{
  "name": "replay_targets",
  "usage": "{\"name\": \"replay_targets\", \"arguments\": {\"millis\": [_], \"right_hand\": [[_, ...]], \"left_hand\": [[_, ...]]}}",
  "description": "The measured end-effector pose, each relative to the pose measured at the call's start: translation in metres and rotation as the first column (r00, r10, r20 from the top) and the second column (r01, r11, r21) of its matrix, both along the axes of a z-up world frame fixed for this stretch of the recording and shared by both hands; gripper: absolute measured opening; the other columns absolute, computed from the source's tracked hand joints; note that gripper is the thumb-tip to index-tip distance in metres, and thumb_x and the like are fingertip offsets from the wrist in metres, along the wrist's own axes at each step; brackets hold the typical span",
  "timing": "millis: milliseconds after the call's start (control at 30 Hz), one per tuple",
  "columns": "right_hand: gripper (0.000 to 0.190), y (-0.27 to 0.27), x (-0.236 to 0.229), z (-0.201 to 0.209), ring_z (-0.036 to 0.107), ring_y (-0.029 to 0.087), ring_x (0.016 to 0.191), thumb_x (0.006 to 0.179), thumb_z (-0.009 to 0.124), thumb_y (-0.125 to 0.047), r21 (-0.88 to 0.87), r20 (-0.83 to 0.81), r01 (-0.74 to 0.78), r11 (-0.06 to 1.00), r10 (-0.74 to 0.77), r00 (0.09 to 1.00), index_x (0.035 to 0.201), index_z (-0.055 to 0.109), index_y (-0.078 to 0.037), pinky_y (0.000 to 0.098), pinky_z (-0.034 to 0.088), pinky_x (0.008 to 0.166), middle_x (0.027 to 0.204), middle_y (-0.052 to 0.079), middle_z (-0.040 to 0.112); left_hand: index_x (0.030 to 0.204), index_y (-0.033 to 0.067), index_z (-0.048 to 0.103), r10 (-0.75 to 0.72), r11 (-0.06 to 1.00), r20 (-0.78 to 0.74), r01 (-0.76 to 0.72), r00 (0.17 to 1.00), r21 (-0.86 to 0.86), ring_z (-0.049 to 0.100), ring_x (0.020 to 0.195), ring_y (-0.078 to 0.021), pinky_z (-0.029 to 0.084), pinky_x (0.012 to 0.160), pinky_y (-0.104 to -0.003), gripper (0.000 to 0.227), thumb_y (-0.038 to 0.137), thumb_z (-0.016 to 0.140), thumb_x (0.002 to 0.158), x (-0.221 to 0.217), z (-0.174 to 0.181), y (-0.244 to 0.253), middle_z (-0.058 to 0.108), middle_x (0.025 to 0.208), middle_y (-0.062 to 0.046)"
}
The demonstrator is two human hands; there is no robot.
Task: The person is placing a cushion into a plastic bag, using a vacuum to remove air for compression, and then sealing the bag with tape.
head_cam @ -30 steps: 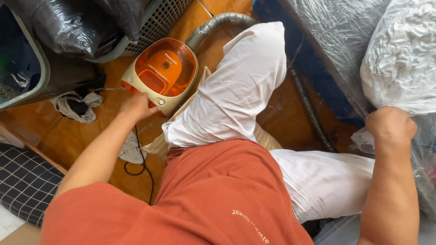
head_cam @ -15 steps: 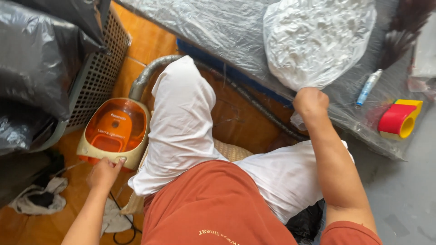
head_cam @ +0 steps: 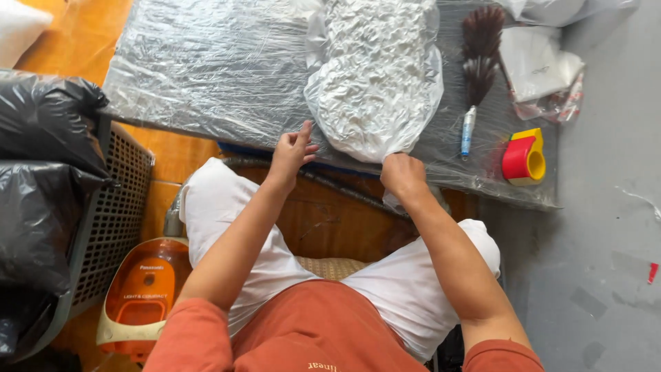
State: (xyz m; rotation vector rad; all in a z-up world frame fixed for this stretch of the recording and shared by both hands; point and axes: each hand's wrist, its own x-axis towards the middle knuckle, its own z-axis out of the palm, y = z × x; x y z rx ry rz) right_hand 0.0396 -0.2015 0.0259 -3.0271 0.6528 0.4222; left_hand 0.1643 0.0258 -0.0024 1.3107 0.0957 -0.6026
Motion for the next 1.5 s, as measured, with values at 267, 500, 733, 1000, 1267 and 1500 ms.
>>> {"name": "replay_targets", "arguments": {"millis": [267, 500, 733, 1000, 1267, 1500], "right_hand": [[0.029, -0.002, -0.048, 0.01, 0.074, 0.041, 0.075, 0.087, 0.057, -0.017, 0.005, 0.1, -0.067, 0.998, 0.066, 0.993, 0.076, 0.075, 0.005, 0.0484, 0.06, 0.069, 0.071, 0.022, 0.073], [0.033, 0.014, -0.046, 0.019, 0.07, 0.038, 0.061, 0.09, 0.056, -0.008, 0.116, 0.245, -0.041, 0.992, 0.011, 0.97, 0.063, 0.069, 0.006, 0.0434, 0.054, 0.054, 0.06, 0.022, 0.067], [0.039, 0.039, -0.007, 0.043, 0.065, 0.043, 0.068, 0.095, 0.054, -0.027, 0.369, 0.123, 0.081, 0.926, -0.135, 0.983, 0.09, 0.07, 0.008, 0.0498, 0.051, 0.066, 0.082, 0.027, 0.071], [0.03, 0.066, -0.009, 0.026, 0.067, 0.031, 0.087, 0.096, 0.052, -0.02, 0.183, 0.028, -0.055, 0.982, 0.05, 0.998, 0.102, 0.07, 0.003, 0.0333, 0.05, 0.083, 0.09, 0.021, 0.07], [0.028, 0.077, -0.027, -0.014, 0.068, 0.026, 0.088, 0.099, 0.047, -0.013, 0.105, 0.021, -0.116, 0.988, 0.115, 0.993, 0.101, 0.07, 0.001, 0.028, 0.051, 0.088, 0.088, 0.017, 0.069], [0.037, 0.045, -0.015, -0.05, 0.072, 0.042, 0.077, 0.09, 0.056, -0.029, 0.316, 0.161, 0.081, 0.945, -0.137, 0.977, 0.078, 0.071, 0.002, 0.0506, 0.057, 0.058, 0.07, 0.022, 0.068]], "left_hand": [[0.139, -0.0024, 0.051, -0.109, 0.941, -0.267, 0.012, 0.958, -0.339, 0.068, 0.113, -0.0333, 0.057, 0.096, -0.047, 0.083, 0.053, 0.08, 0.084, 0.018, -0.004, -0.069, 0.065, 0.127, -0.022], [0.106, 0.0163, 0.07, 0.096, 0.994, 0.433, -0.108, 0.896, 0.003, 0.073, 0.088, -0.021, 0.057, 0.077, -0.037, 0.043, 0.048, 0.085, 0.083, -0.016, 0.117, -0.067, 0.072, 0.089, -0.008], [0.169, 0.0258, -0.009, -0.569, 0.769, 0.819, -0.303, 0.078, 0.563, 0.011, 0.16, -0.0495, 0.02, 0.129, -0.06, 0.135, 0.082, 0.083, 0.087, -0.019, 0.102, -0.119, -0.013, 0.175, -0.015], [0.145, 0.0255, 0.058, -0.857, 0.509, 0.514, -0.088, 0.044, 0.856, 0.031, 0.152, -0.0319, 0.003, 0.123, -0.066, 0.086, 0.073, 0.062, 0.073, -0.023, 0.015, -0.155, 0.039, 0.162, -0.014], [0.143, 0.016, 0.059, -0.684, 0.729, 0.724, 0.038, 0.094, 0.684, 0.033, 0.151, -0.0328, 0.01, 0.125, -0.059, 0.076, 0.066, 0.065, 0.086, -0.012, 0.014, -0.14, 0.041, 0.159, -0.018], [0.112, 0.0126, 0.048, 0.094, 0.896, 0.285, -0.206, 0.954, 0.393, 0.066, 0.101, -0.0251, 0.056, 0.089, -0.043, 0.071, 0.07, 0.077, 0.081, -0.014, -0.069, -0.057, 0.054, 0.105, -0.007]]}}
